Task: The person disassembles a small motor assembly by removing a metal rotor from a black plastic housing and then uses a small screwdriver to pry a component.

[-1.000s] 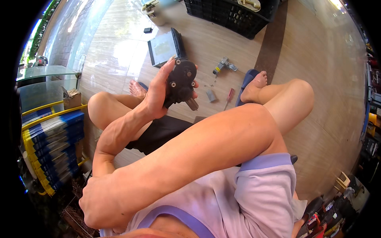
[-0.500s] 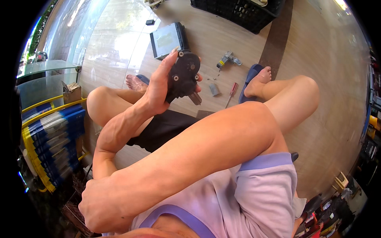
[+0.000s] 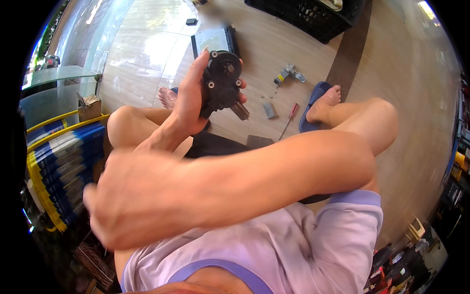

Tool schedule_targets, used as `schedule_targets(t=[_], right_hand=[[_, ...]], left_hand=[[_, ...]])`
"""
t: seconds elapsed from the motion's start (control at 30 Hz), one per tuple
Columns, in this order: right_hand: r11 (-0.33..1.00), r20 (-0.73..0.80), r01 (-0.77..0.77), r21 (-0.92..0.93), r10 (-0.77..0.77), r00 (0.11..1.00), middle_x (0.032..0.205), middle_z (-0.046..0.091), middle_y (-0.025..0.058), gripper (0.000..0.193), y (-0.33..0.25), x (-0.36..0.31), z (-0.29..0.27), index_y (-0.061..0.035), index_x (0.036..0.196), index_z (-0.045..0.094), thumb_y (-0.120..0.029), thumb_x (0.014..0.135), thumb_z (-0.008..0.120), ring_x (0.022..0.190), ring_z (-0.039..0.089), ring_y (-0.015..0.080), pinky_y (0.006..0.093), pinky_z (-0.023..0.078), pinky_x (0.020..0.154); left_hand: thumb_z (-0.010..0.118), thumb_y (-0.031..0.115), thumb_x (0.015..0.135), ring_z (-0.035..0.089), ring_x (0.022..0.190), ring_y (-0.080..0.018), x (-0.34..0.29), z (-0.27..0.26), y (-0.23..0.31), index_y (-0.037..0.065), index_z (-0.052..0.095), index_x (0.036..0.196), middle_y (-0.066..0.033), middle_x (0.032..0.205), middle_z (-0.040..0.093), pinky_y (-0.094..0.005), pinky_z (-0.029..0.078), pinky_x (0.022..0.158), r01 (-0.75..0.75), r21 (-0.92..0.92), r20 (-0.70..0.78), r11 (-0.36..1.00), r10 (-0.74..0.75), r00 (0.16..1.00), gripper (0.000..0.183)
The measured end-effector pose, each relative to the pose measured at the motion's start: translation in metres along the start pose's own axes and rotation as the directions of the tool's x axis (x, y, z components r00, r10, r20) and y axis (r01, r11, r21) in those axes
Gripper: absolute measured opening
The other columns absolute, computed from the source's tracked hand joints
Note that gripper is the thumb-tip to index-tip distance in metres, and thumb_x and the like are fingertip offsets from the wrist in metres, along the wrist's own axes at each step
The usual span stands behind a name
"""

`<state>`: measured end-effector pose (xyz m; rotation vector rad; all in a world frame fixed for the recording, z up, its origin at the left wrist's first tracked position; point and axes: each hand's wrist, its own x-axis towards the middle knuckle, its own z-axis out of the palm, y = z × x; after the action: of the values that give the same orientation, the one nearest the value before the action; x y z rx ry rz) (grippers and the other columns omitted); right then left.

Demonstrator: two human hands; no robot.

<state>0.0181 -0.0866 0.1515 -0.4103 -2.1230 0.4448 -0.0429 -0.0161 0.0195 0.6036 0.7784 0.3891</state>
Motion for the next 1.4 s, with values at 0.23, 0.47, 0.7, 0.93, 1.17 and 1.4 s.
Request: schedule_targets(t=[0.23, 0.47, 0.7, 0.93, 1.17, 1.4], right_hand=[[0.834, -0.103, -0.416, -0.362, 0.407, 0.907, 0.089, 0.067, 0.0063, 0.013, 0.091, -0.083, -0.064, -0.0055, 0.095, 0.070, -0.008, 0.086, 0.079, 0.066, 0.066, 0.0208, 0.0302, 0.053, 0.052], [0.664, -0.233, -0.724, -0.189, 0.686, 0.690, 0.096, 0.071, 0.0087, 0.021, 0.107, -0.126, -0.061, -0.0063, 0.109, 0.073, -0.011, 0.089, 0.079, 0.073, 0.068, 0.0232, 0.0345, 0.053, 0.063], [0.611, -0.267, -0.783, -0.114, 0.740, 0.617, 0.096, 0.071, 0.0098, 0.025, 0.111, -0.136, -0.047, -0.0047, 0.111, 0.073, -0.004, 0.087, 0.080, 0.079, 0.070, 0.0219, 0.0324, 0.054, 0.067], [0.584, -0.239, -0.786, -0.203, 0.749, 0.618, 0.096, 0.072, 0.0111, 0.021, 0.119, -0.143, -0.049, -0.0039, 0.106, 0.072, 0.000, 0.086, 0.077, 0.083, 0.071, 0.0271, 0.0355, 0.056, 0.070], [0.598, -0.253, -0.757, -0.262, 0.715, 0.652, 0.093, 0.070, 0.0079, 0.017, 0.126, -0.147, -0.049, -0.0088, 0.105, 0.070, -0.009, 0.089, 0.074, 0.072, 0.071, 0.0287, 0.0372, 0.057, 0.062], [0.578, -0.196, -0.748, -0.327, 0.733, 0.652, 0.093, 0.070, 0.0078, 0.013, 0.127, -0.151, -0.047, -0.0079, 0.102, 0.069, -0.011, 0.090, 0.073, 0.069, 0.071, 0.0279, 0.0365, 0.057, 0.059]], left_hand=[[0.054, 0.048, 0.106, 0.074, 0.091, -0.0191, 0.009, -0.009, 0.012, 0.002, 0.064, 0.119, -0.0078, 0.104, 0.073, -0.0324, 0.062, 0.084, -0.161, -0.166, -0.181, 0.973, 0.130, 0.975, 0.049], [0.042, 0.059, 0.107, 0.072, 0.086, -0.0191, 0.016, -0.007, 0.027, 0.007, 0.064, 0.116, -0.0079, 0.102, 0.071, -0.0318, 0.060, 0.078, -0.149, -0.045, -0.181, 0.988, 0.139, 0.974, 0.057], [0.042, 0.058, 0.108, 0.068, 0.096, -0.0118, 0.023, 0.001, 0.020, 0.008, 0.063, 0.122, -0.0058, 0.116, 0.070, -0.0279, 0.057, 0.078, -0.065, -0.036, -0.140, 0.997, 0.059, 0.988, 0.056], [0.043, 0.056, 0.107, 0.069, 0.101, -0.0164, 0.036, -0.012, 0.015, 0.011, 0.060, 0.129, -0.0058, 0.113, 0.068, -0.0330, 0.058, 0.087, -0.026, 0.019, -0.087, 0.999, 0.028, 0.996, 0.052], [0.037, 0.058, 0.110, 0.061, 0.078, -0.0090, 0.040, -0.011, 0.012, 0.008, 0.064, 0.110, -0.0033, 0.090, 0.065, -0.0251, 0.049, 0.068, -0.106, 0.062, -0.094, 0.992, 0.111, 0.989, 0.057], [0.039, 0.058, 0.109, 0.059, 0.077, -0.0086, 0.039, -0.002, 0.015, 0.006, 0.065, 0.110, -0.0027, 0.089, 0.065, -0.0247, 0.048, 0.066, -0.036, 0.045, -0.187, 0.998, 0.043, 0.981, 0.058]])
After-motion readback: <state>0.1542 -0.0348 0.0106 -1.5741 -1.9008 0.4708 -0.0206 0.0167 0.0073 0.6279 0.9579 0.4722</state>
